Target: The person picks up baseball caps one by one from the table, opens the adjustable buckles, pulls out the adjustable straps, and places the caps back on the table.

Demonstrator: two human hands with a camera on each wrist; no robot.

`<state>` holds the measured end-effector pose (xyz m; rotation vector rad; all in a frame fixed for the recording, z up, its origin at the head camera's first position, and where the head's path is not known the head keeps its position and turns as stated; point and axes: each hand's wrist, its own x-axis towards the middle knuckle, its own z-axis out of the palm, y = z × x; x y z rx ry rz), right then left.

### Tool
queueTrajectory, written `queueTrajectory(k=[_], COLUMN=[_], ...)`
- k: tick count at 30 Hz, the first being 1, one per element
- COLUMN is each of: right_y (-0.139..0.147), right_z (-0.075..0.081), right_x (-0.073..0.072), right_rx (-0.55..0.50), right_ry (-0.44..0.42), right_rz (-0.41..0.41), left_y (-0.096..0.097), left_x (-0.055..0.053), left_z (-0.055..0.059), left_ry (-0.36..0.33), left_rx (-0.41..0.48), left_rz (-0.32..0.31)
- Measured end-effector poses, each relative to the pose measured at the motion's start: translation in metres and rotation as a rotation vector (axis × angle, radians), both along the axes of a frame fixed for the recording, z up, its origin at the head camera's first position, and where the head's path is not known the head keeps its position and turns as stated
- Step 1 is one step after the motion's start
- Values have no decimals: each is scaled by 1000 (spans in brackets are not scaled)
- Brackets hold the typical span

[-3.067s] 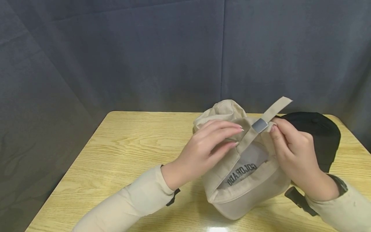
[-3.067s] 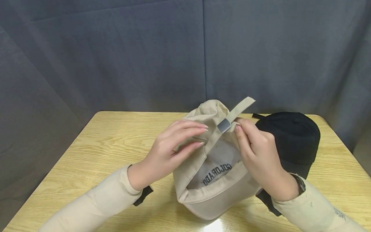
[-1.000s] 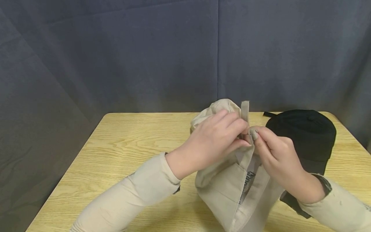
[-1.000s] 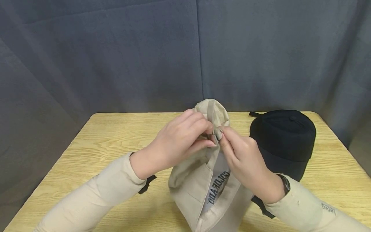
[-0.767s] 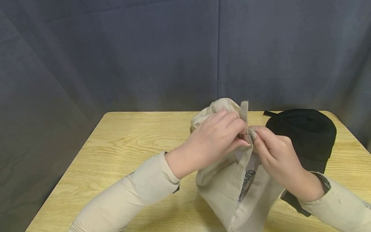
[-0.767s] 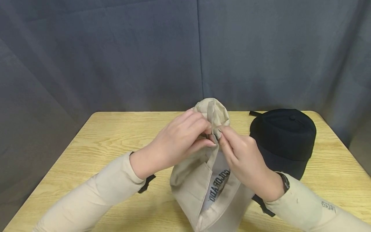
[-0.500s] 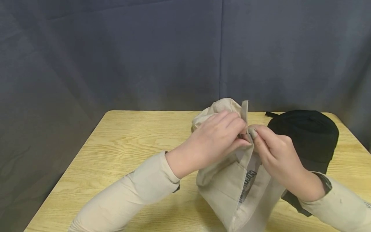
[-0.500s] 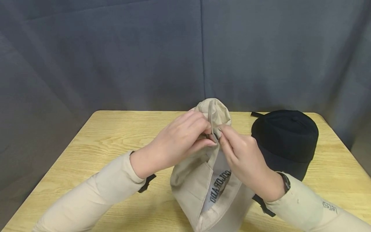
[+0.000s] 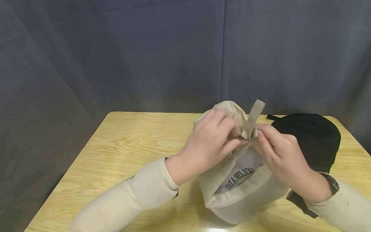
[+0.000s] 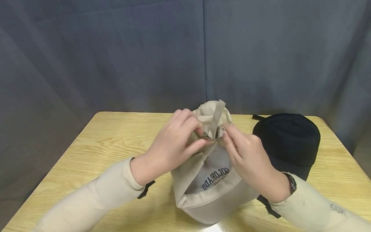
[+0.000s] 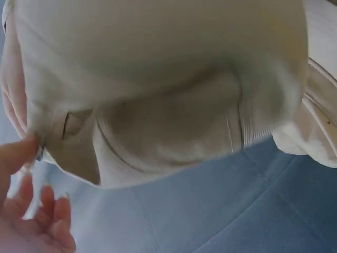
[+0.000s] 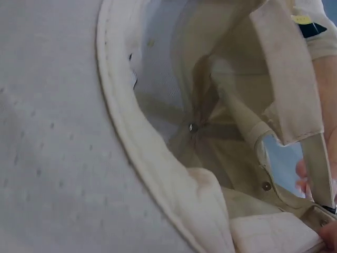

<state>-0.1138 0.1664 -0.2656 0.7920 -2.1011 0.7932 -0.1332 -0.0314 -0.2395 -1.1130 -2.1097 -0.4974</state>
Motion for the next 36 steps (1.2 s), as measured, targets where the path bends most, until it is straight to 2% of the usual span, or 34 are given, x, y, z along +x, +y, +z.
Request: queueTrajectory(k=[2, 5, 7, 10, 13, 20, 25, 32, 36], right_y=[1, 3, 4, 5, 5, 2, -2, -11, -12], right_z=[1, 3, 4, 6, 8, 14, 22, 32, 37], right_x=[0, 1, 2, 3, 4, 2, 0, -2, -2], right_rx=[6, 26, 43, 64, 94, 218, 286, 347, 394], right_ry=[1, 11, 11, 10, 27, 160, 254, 418, 441], right_rz=[-8, -20, -22, -31, -41, -56, -39, -43, -23], left_y=[-1, -1, -1, 0, -2, -9, -14, -19, -22], left_x=[4, 10, 13, 15, 15, 8, 2, 0, -1], left_z=[-3, -7, -10, -14, -15, -9, -7, -8, -7], left_ry=[-41, -95, -99, -94, -99, -112, -92, 0, 18], left_rx=[52, 99, 95, 43, 8, 115, 131, 120, 116], left_rz=[14, -19, -32, -29, -16, -68, -91, -94, -95])
